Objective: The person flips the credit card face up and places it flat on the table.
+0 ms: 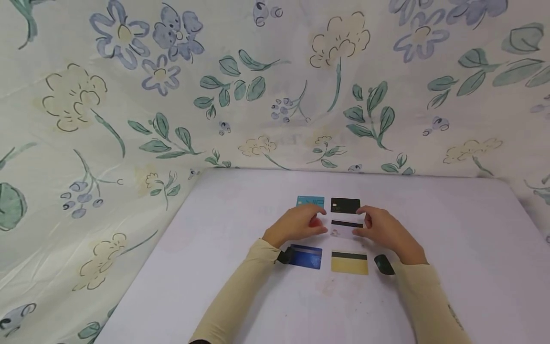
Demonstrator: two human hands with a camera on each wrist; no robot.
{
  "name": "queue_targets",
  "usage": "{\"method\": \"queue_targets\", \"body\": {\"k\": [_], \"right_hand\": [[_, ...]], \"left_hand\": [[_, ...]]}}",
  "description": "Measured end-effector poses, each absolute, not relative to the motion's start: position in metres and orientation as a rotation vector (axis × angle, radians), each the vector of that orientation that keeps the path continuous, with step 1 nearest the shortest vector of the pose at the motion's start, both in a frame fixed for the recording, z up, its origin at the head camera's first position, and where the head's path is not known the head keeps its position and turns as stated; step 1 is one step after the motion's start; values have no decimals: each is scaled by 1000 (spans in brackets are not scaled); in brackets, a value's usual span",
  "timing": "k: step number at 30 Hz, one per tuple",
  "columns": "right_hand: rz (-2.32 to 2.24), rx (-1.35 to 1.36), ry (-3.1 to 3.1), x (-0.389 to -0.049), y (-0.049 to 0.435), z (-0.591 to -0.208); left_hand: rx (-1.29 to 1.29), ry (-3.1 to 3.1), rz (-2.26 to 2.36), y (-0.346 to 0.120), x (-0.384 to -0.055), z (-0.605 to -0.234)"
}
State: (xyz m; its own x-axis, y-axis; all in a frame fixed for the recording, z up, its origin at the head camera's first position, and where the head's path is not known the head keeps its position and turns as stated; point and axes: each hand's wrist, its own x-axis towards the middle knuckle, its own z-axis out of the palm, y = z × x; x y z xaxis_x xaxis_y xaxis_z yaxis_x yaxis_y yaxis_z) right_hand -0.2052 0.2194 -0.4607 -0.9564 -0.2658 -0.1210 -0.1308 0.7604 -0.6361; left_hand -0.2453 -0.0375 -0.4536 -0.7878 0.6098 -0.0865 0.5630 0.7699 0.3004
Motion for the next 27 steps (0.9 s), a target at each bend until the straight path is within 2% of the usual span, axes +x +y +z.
{"method": "queue_targets", "body": {"k": [27], "right_hand": [[-986,-305,2663,-207,229,-480]], "left_hand": [[964,2699,282,-19,-256,-468]]}}
